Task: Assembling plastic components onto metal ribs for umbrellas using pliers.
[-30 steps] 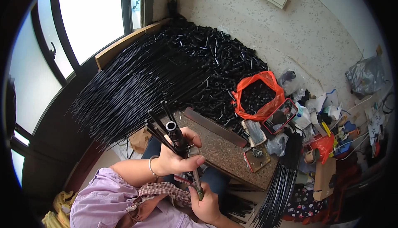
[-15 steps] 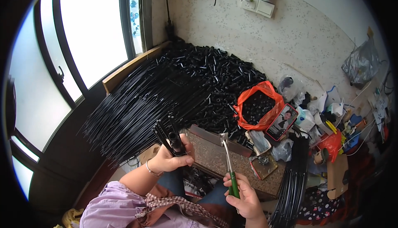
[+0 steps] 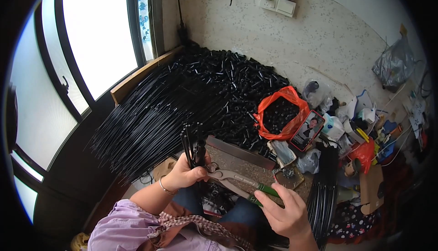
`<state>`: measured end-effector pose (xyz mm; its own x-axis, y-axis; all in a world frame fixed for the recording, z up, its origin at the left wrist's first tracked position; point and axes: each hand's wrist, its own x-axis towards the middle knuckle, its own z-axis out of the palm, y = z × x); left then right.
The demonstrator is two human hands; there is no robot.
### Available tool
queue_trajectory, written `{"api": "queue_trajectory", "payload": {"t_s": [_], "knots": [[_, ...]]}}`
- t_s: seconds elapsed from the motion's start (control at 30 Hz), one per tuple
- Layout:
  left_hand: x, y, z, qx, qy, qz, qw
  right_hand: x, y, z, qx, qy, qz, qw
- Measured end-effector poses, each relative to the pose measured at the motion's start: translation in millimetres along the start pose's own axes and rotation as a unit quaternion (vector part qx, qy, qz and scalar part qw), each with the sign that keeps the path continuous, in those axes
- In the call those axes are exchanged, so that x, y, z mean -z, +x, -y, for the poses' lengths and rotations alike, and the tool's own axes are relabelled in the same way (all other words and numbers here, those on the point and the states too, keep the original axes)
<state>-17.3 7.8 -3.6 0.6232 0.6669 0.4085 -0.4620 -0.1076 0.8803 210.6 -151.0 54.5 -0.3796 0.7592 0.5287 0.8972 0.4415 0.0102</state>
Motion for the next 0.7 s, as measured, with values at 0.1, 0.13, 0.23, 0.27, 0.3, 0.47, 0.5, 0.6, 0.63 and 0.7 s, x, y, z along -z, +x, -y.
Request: {"api": "queue_trajectory", "payload": {"t_s": [0.1, 0.13, 0.23, 0.27, 0.3, 0.47, 0.5, 0.6, 0.63, 0.7], "knots": [[0, -1, -4, -0.029, -0.026, 0.017, 0.999, -28, -14, 2, -0.086, 0.338, 0.016, 0.937], [-2, -1, -8, -0.045, -0.063, 0.025, 0.997, -41, -21, 5, -0.126, 0.492, 0.022, 0.861], [-9, 1, -3, 0.002, -0.141, 0.036, 0.989, -80, -47, 31, -0.293, 0.822, 0.085, 0.480], [-9, 1, 0, 0.027, -0.178, 0.042, 0.983, -92, -49, 32, -0.283, 0.844, 0.108, 0.442], [-11, 2, 1, 0.037, -0.180, 0.045, 0.982, -101, -52, 34, -0.275, 0.863, 0.125, 0.404], [-26, 8, -18, 0.001, -0.058, -0.002, 0.998, -74, -4, 43, -0.287, 0.483, 0.161, 0.811], [-25, 8, -21, -0.031, 0.013, -0.035, 0.999, -78, -5, 37, -0.256, 0.367, 0.027, 0.894], [-15, 9, -26, -0.023, -0.018, -0.080, 0.996, -70, -7, 31, -0.214, 0.274, -0.073, 0.935], [-13, 10, -26, -0.007, -0.052, -0.070, 0.996, -63, -7, 33, -0.207, 0.322, -0.037, 0.923], [-14, 14, -33, 0.008, -0.020, -0.048, 0.999, -61, -16, 41, -0.347, 0.657, 0.174, 0.646]]}}
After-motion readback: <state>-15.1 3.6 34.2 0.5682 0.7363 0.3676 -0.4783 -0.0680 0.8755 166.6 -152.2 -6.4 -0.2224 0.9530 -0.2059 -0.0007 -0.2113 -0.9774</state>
